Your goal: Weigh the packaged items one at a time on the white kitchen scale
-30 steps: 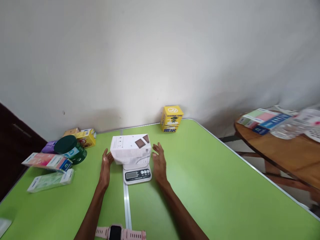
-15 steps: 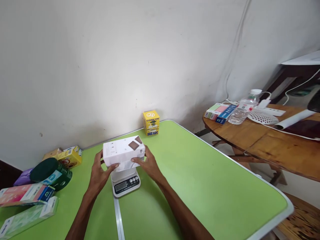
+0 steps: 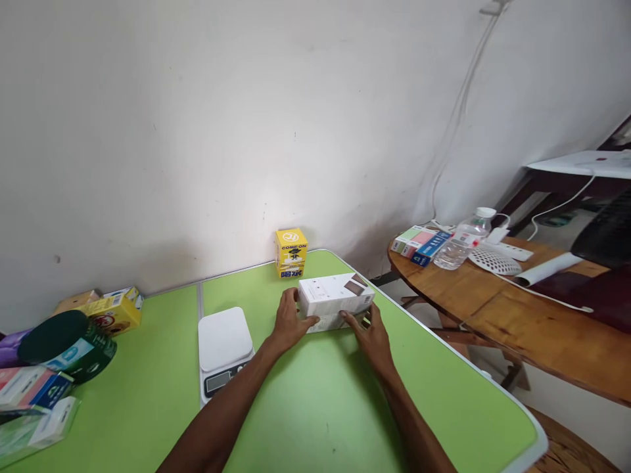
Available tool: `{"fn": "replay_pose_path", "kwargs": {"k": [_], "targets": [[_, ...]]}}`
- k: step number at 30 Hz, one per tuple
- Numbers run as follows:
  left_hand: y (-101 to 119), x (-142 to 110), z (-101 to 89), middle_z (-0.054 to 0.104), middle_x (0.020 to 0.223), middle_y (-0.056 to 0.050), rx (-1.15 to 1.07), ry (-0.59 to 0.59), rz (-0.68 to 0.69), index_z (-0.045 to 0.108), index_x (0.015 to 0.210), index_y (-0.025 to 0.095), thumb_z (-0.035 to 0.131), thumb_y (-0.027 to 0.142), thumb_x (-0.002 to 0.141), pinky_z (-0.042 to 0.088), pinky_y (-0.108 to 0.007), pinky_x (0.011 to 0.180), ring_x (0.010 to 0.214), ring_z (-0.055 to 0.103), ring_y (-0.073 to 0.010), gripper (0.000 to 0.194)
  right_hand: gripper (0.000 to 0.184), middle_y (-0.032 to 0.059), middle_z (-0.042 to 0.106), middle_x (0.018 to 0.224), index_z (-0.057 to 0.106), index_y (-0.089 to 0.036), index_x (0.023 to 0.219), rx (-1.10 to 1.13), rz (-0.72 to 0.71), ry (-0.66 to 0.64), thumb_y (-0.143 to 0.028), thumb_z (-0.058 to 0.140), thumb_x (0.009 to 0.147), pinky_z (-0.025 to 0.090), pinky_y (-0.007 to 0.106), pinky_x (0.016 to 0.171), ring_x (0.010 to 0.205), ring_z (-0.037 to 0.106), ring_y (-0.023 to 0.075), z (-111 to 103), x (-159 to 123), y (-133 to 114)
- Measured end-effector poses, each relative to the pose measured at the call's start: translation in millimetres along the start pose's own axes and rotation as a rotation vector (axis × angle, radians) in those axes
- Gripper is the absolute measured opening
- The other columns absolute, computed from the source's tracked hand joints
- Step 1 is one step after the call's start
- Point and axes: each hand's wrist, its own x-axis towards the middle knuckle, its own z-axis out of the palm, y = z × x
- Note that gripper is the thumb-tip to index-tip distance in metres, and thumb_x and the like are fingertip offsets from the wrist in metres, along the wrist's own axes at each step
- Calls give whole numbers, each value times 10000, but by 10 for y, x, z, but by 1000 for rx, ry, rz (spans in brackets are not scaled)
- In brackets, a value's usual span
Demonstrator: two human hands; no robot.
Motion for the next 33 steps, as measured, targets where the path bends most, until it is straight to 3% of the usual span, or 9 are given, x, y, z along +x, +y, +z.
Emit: {"fn": "replay_pose_path", "kwargs": {"k": [4,7,9,13,17,22,27,33], "targets": [[-10,264,238,554,1411,-160,-24,-53,8,479,1339,221,838,155,697,548,-513,1057,1354,542,-330,738,1414,358,214,1676,161,-12,1641,-257,-113,240,-910,668,673,204,666,1267,1579,189,496,339,-94,178],[2,459,270,505,1513,-192,-36,-200,-14,461,1430,217,825,227,736,540,-527,1077,1399,520,-355,784,1522,382,100,1692,77,12,1646,-346,-77,326,-967,626,618,198,712,1244,1591,108,535,541,61,183],[12,577,224,455,1582,-206,-11,-254,-14,427,1501,225,830,315,757,494,-575,1131,1446,482,-386,852,1560,382,81,1697,83,9,1649,-377,-55,365,-984,627,577,200,715,1239,1586,111,548,568,256,174],[105,847,-8,417,1619,-210,120,-152,122,349,1587,207,789,437,815,336,-596,1258,1525,390,-386,917,1620,378,90,1701,49,8,1654,-368,-29,322,-995,642,528,177,704,1248,1584,133,544,452,639,229],[287,1201,-315,357,1655,-227,330,1,279,350,1595,145,712,323,864,234,-547,1306,1567,305,-364,835,1615,351,94,1716,12,-53,1667,-360,19,266,-941,726,523,193,722,1229,1581,137,549,416,898,295],[291,1494,-537,308,1683,-248,432,-35,153,346,1612,138,752,248,802,228,-595,1283,1581,260,-425,912,1646,375,177,1688,68,-30,1655,-302,83,240,-936,755,465,201,706,1234,1559,205,561,601,1274,284],[94,1502,-554,338,1656,-200,253,-110,35,292,1652,209,816,334,756,283,-555,1283,1538,368,-399,1045,1588,333,227,1700,215,-64,1630,-168,108,121,-882,812,407,198,627,1271,1569,226,517,719,1711,307],[7,1370,-588,323,1648,-189,139,-107,-3,214,1687,238,857,422,742,346,-494,1271,1506,426,-369,1157,1173,260,470,1586,380,-71,1566,-21,121,28,-864,583,726,401,446,1187,1428,497,373,790,1928,344]]}}
